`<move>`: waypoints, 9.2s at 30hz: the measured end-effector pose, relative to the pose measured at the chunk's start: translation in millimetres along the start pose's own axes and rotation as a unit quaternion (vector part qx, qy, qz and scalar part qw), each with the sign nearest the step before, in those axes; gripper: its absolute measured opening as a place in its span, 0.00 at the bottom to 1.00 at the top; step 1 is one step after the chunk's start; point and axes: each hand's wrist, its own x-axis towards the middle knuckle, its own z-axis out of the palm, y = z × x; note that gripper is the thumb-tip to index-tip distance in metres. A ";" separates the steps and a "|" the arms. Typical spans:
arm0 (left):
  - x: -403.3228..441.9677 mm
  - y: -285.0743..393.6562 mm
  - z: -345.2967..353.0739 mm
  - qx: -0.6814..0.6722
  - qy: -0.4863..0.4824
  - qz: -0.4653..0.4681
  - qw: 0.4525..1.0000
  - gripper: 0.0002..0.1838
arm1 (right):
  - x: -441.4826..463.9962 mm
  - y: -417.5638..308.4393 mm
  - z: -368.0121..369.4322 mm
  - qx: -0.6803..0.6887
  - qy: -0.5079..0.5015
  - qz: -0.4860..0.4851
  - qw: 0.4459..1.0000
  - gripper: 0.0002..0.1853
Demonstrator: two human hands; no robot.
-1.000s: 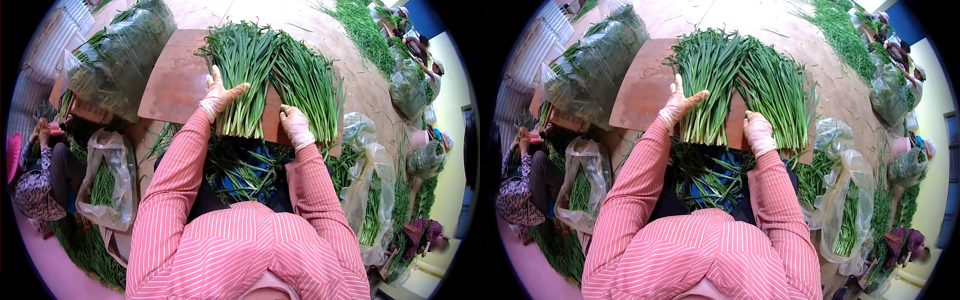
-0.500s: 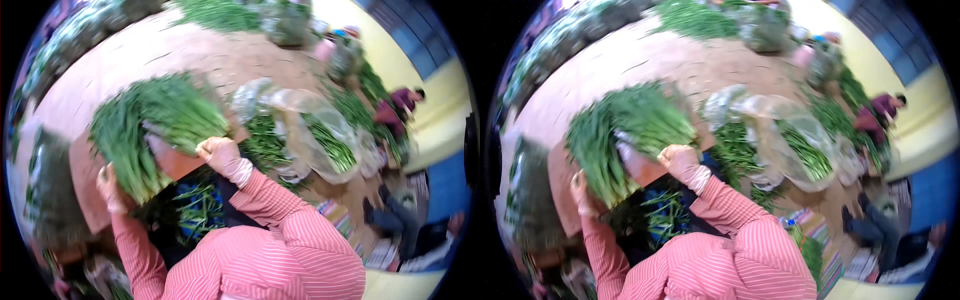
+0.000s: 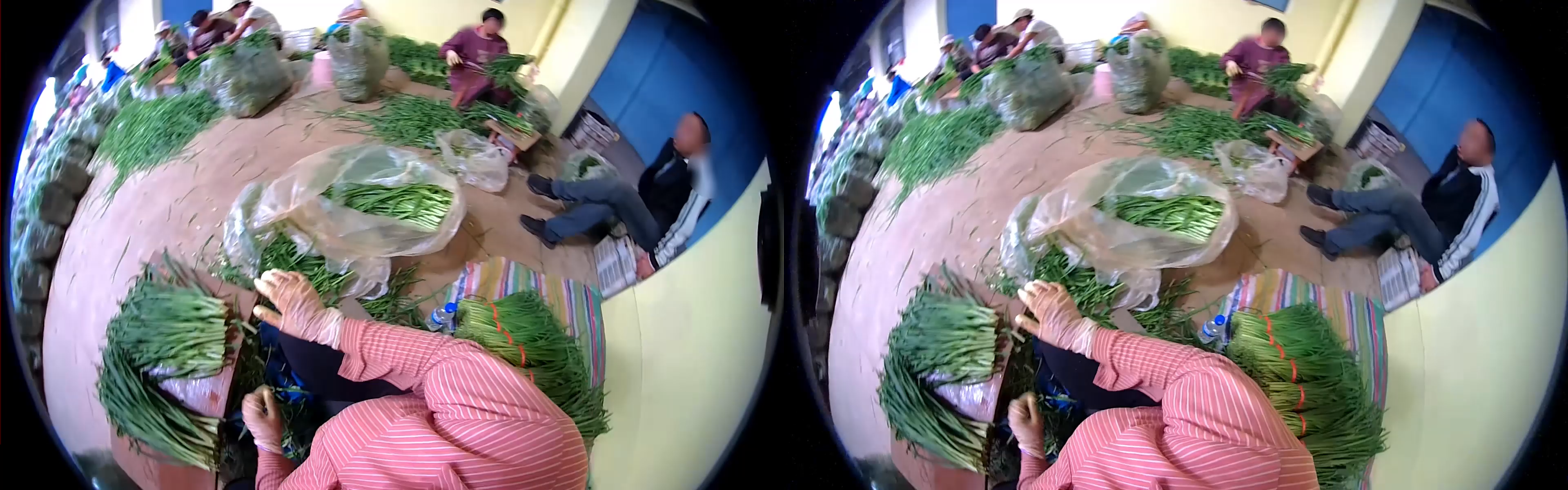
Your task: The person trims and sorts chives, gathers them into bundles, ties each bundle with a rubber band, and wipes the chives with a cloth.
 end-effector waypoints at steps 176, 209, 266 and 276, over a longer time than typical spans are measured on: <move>-51.1 141.2 -150.9 -0.447 -0.077 -0.437 0.777 0.18 | -7.6 -109.2 -50.5 0.391 -0.049 -0.181 0.901 0.27; -49.6 140.2 -150.1 -0.430 -0.060 -0.457 0.776 0.14 | -9.2 -105.4 -64.0 0.457 -0.055 -0.115 0.881 0.21; -463.8 -113.0 -212.1 -0.217 0.151 -0.572 0.776 0.16 | 37.5 -37.6 -21.5 0.703 -0.065 0.264 0.657 0.11; -20.6 109.1 -226.1 -0.113 0.043 -0.231 0.965 0.16 | 10.0 -70.6 -23.7 0.740 -0.156 0.167 0.633 0.12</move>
